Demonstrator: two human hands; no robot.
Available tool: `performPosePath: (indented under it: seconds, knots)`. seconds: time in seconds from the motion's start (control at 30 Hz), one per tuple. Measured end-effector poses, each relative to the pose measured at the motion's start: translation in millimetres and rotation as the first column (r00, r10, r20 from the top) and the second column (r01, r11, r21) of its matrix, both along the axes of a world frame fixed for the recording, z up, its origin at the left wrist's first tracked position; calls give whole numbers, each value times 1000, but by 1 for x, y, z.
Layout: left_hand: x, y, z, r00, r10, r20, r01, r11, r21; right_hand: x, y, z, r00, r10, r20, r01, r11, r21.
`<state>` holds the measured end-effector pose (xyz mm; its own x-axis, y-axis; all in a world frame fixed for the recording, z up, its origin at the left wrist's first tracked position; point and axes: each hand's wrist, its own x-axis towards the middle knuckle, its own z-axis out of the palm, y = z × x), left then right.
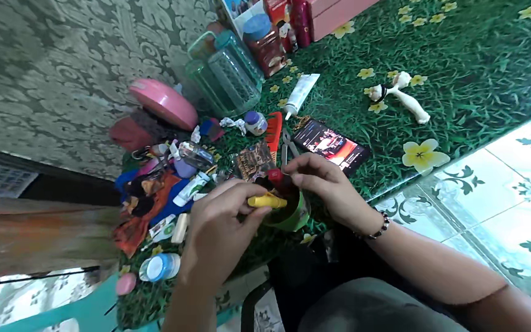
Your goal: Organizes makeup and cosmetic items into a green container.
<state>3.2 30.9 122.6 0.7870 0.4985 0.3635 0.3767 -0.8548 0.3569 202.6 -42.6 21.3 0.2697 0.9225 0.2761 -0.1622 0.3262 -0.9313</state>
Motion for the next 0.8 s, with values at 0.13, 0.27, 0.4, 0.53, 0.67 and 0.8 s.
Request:
performPosePath:
  seconds: [0.13, 0.27, 0.4, 0.53, 0.67, 0.8]
  knots:
    - [11, 1, -4, 999, -17, -45, 19, 999, 43, 3, 0, -10, 999, 4, -48, -3, 999, 34]
    - [21, -1, -7, 998, -15, -55, 20, 996, 86, 3, -1, -14, 997, 9, -72, -6, 999, 41]
    - [24, -1, -10, 997, -6, -75, 14, 993, 114, 2, -1, -17, 995, 15, -94, -13, 1000, 24]
    - [16, 0, -5, 996, -50, -76, 56, 995, 83, 2, -2, -19, 994, 11, -105, -7, 999, 39]
    - [-4, -8, 17, 1000, -24, -13, 25, 996, 83, 4, -12, -7, 976, -177, 126, 153, 972, 175]
    - [-22, -35, 32, 980, -64, 191, 54, 997, 55, -5, -36, 26, 818, -379, 432, 148, 865, 479]
